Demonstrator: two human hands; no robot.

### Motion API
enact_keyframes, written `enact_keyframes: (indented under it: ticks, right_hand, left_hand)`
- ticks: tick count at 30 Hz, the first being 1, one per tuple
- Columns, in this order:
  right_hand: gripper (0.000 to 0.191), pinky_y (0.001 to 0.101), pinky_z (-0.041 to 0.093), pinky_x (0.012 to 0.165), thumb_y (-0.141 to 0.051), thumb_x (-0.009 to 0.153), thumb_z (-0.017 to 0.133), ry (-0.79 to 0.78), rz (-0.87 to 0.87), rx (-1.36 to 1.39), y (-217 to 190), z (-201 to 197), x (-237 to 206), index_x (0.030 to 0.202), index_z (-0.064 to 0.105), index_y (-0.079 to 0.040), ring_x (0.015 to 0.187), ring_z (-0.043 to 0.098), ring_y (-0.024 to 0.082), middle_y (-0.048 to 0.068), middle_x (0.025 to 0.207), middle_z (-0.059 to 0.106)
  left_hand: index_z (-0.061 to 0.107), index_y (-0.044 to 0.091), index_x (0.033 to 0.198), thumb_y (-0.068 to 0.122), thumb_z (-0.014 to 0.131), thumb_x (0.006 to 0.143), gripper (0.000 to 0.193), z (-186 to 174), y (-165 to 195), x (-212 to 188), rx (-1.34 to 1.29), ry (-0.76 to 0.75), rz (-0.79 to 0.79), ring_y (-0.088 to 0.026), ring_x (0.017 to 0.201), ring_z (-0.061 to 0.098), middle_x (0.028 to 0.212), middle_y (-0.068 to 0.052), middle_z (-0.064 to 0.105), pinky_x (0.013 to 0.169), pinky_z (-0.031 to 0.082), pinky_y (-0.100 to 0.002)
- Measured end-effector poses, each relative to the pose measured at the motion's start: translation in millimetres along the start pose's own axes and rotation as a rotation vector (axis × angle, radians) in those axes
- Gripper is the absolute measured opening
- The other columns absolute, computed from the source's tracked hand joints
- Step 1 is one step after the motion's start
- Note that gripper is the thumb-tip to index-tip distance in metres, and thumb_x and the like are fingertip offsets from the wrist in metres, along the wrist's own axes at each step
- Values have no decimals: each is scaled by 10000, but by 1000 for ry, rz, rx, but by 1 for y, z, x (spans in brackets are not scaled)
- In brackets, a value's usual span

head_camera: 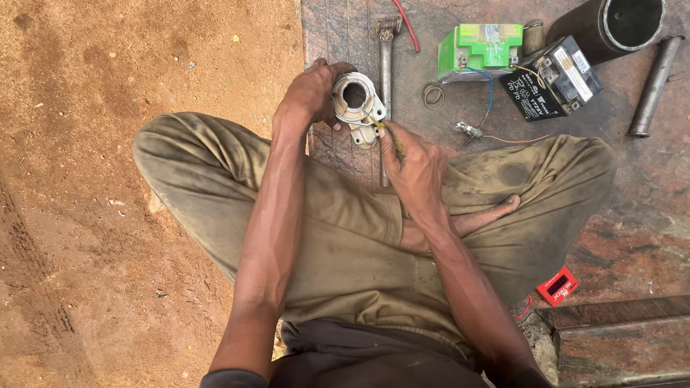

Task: The person sits on the ground working on a motorcycle wheel hub flange. They hold the metal part, use a screwdriver to work around its bore, tap it with a hammer, and later use a tool that produces sparks while continuing to work on the part.

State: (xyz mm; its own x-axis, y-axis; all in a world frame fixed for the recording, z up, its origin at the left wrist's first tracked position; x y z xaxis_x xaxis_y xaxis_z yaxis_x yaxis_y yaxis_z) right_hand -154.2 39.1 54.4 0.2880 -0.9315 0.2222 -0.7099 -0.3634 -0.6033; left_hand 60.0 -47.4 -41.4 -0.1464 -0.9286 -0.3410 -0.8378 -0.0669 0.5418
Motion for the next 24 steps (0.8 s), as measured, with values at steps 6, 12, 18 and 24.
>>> enact_keyframes:
  ticks: [6,12,18,24]
  right_hand:
    - [240,406,525,616,-242,992,736,-79,50,156,0,-16,32,1088,678,-30,677,740,269,146,888,758]
    - [213,414,527,680,-243,1076,733,-148,-208,101,0,-29,73,1102,670,-42,787,734,319,156,924,744]
    - [198,490,475,669,-168,1043,732,-284,-302,18,-7,-15,96,1145,629,-33,790,692,398,176,880,718]
    - [198,487,477,694,-139,1046,733,-320,-281,15,-7,-5,98,1168,609,-42,820,699,387,183,897,716]
  left_hand:
    - [543,309,1471,52,996,456,1140,-24,21,-23,-77,-19,-162,-298,1290,516,1335,-90,567,1140,427,-359]
    - [769,101,1193,-31,813,791,425,-48,34,-37,-560,108,375,-182,1075,722,1192,-83,742,957,617,-302]
    - [800,49,1012,-34,844,797,234,-32,25,-23,-611,136,356,-151,788,753,880,-81,786,710,609,-311]
    - [795,17,1002,-57,829,796,221,-25,16,-22,-594,119,345,-136,763,749,862,-97,792,669,602,-311]
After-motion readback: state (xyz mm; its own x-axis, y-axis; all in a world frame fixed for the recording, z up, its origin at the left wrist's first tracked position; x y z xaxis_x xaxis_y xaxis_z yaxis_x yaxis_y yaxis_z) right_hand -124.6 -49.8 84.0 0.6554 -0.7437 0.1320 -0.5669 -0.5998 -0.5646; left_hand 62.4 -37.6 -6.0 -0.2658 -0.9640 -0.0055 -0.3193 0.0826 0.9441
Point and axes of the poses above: each hand's wrist, its own x-axis towards the middle knuckle, its own z-axis out of the palm, y = z × x, the point moved 2 cm from there along x, towards the middle knuckle
